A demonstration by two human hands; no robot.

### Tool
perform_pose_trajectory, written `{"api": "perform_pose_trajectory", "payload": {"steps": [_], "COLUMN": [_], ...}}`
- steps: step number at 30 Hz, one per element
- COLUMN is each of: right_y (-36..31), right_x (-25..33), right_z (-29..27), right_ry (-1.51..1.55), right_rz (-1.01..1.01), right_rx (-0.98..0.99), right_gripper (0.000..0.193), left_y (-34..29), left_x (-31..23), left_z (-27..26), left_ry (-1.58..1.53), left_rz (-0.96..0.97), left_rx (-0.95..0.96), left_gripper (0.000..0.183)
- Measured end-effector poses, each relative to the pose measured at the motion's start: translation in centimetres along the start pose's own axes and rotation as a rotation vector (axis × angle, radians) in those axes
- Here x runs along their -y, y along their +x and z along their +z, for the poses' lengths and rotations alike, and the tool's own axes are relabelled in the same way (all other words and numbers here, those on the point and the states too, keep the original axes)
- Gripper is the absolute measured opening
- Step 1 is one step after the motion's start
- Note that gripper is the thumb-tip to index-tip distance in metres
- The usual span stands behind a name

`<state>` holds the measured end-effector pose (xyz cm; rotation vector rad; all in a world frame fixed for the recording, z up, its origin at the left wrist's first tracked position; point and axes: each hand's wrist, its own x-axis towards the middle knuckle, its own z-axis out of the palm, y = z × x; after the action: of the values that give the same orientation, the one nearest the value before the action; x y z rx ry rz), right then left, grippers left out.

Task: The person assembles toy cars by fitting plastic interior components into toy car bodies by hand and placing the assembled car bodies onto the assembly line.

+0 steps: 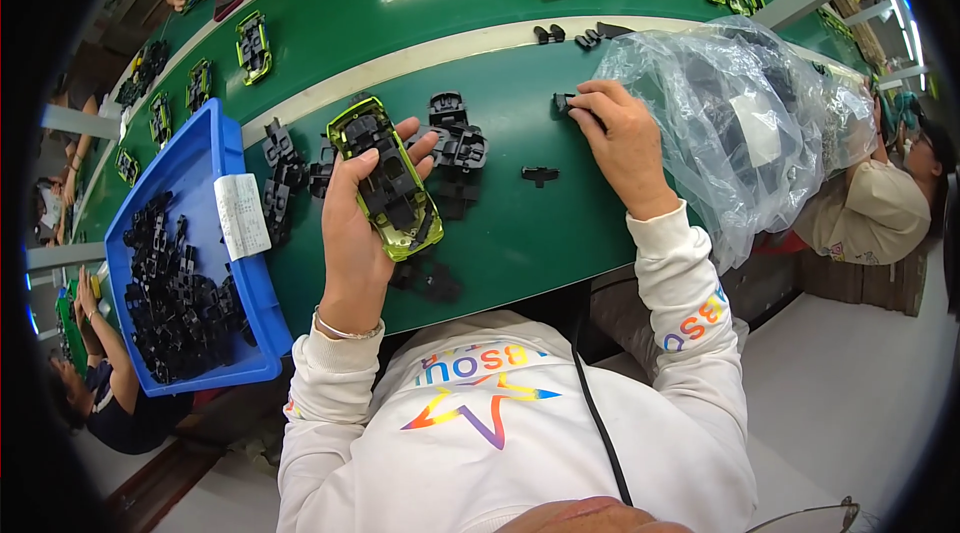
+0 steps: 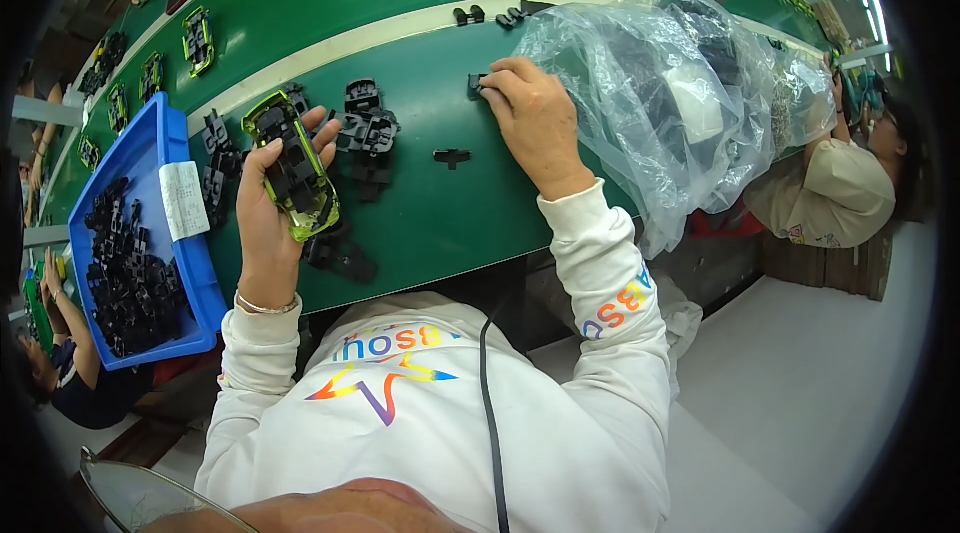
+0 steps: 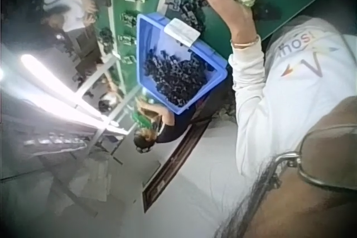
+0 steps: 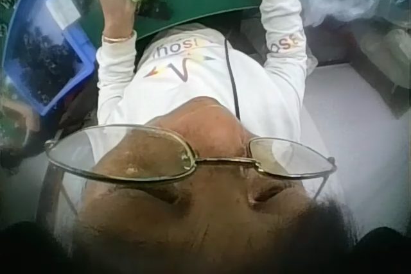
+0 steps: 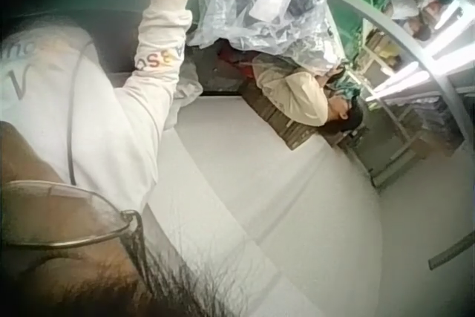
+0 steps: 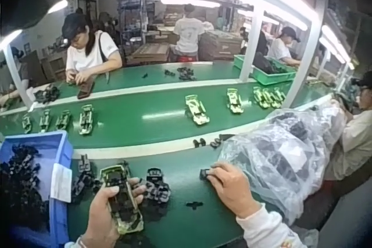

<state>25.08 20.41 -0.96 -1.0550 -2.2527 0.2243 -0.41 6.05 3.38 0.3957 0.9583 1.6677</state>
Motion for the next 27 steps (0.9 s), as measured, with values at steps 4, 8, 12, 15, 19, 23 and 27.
{"api": "perform_pose_trajectory", "payload": {"steps": [4,8,12,15,19,23,27], "right_y": [0.6,2.2,2.9,3.0,2.6,2.9,3.1], "right_x": [0.9,3.9,9.4,14.3,16.8,17.7,18.2], "right_z": [-1.1,-2.1,-2.1,-1.0,1.8,0.8,0.4], "right_ry": [0.611,1.165,1.353,1.434,1.195,1.182,1.25], "right_rz": [0.327,0.736,0.611,0.612,0.375,0.529,0.569], "right_rx": [0.086,0.223,0.257,0.223,0.17,0.295,0.339], "right_gripper": [0.015,0.019,0.02,0.018,0.013,0.013,0.014], "left_y": [-0.6,-1.1,-0.8,-0.7,-1.7,-2.1,-2.0], "left_x": [-0.4,-0.4,0.6,1.8,1.8,1.5,1.3], "left_z": [-0.5,-1.3,-0.7,-0.6,-0.2,-0.8,-0.6], "left_ry": [-0.078,-0.153,-0.217,-0.304,-0.308,-0.153,-0.172], "left_rz": [-0.025,-0.035,-0.047,0.011,0.135,0.267,0.326], "left_rx": [-0.029,-0.04,-0.026,0.016,0.006,0.045,0.002], "left_gripper": [0.046,0.044,0.05,0.042,0.04,0.049,0.046]}}
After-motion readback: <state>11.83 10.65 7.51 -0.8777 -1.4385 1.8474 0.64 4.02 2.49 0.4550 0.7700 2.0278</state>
